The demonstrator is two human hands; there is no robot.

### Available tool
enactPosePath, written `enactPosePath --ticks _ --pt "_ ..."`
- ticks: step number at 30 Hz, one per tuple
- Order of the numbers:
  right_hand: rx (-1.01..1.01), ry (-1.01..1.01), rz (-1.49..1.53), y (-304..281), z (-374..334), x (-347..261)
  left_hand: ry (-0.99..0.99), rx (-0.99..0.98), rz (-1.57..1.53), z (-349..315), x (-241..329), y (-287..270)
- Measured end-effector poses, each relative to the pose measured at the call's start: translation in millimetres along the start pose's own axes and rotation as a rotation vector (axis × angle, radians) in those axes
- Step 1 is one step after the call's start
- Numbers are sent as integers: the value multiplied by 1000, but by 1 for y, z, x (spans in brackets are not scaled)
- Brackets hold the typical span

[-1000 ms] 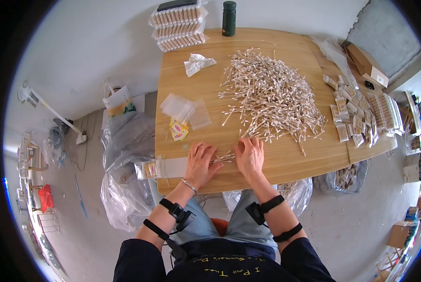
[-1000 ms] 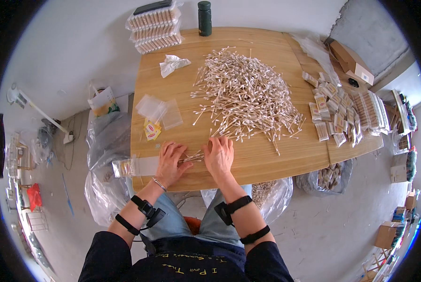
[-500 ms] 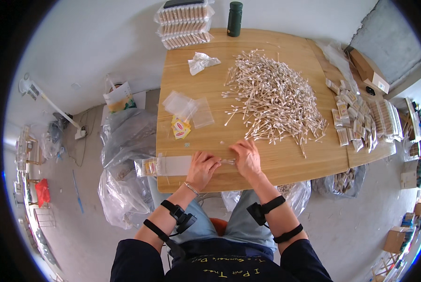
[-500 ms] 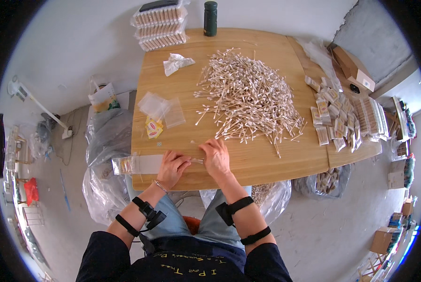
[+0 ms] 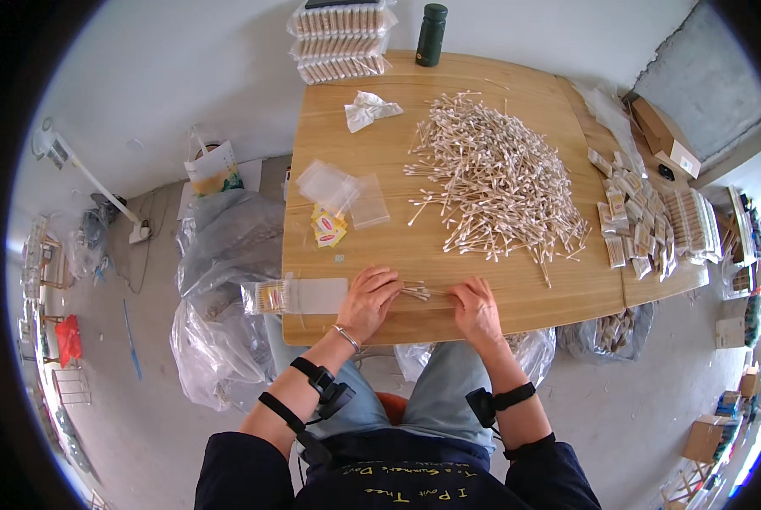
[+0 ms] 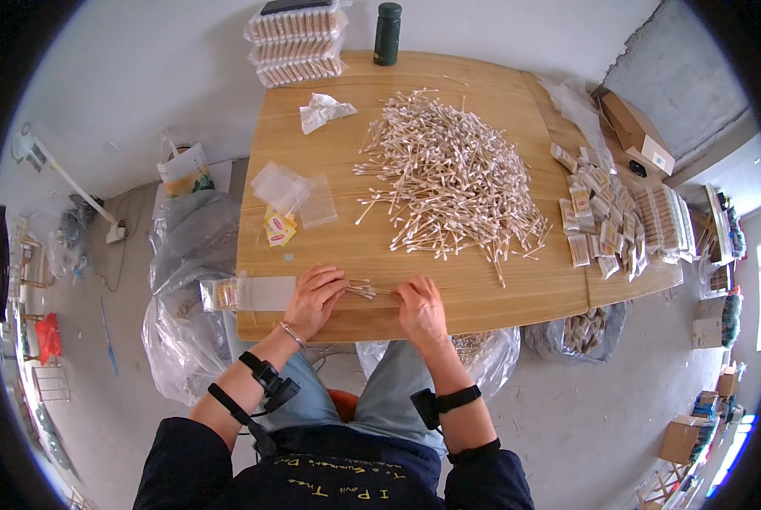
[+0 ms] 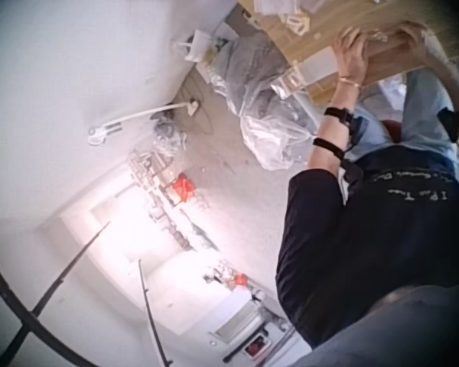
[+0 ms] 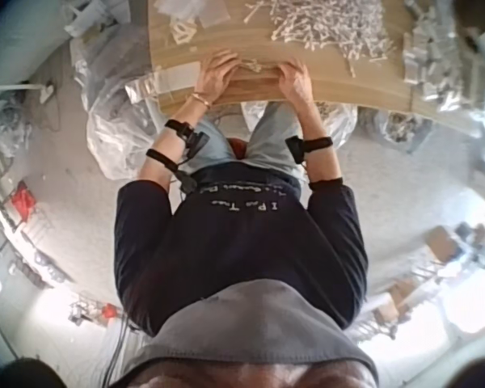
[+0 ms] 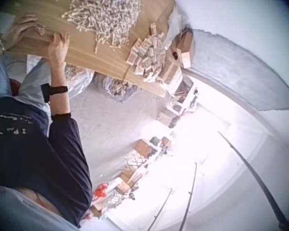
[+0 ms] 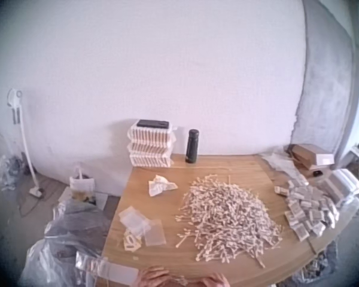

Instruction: Packing a set of cotton swabs into a small plastic bag and sealing it.

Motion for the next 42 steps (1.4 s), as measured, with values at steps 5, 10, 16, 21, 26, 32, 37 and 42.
enactPosePath --ticks 5,10,16,21,26,32,37,42 --pt "151 152 -86 -23 4 28 -21 -6 -16 1 1 -1" --pt "95 101 19 33 23 -3 -92 -112 10 -1 1 7" --pt "178 131 -3 26 36 -6 -290 33 211 -7 4 -9" --pt "250 125 -213 -2 55 21 -245 -50 96 -6 7 4" --pt "130 13 -125 36 65 -1 -224 -38 72 -6 6 13" --pt "111 -18 8 45 58 -27 -243 -34 51 -1 6 3" --pt "202 83 -101 8 56 10 -249 66 36 27 -10 -11" --pt "133 83 -76 11 54 18 -294 -63 22 57 -25 14"
Point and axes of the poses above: each hand's wrist, its own z-axis towards the middle knuckle, its own y-axis out of the palm, x = y × z, the point moved 9 cm from there along z, towards the middle knuckle, and after that the axes turned 2 degrees about -z, right-handed, at the moved point
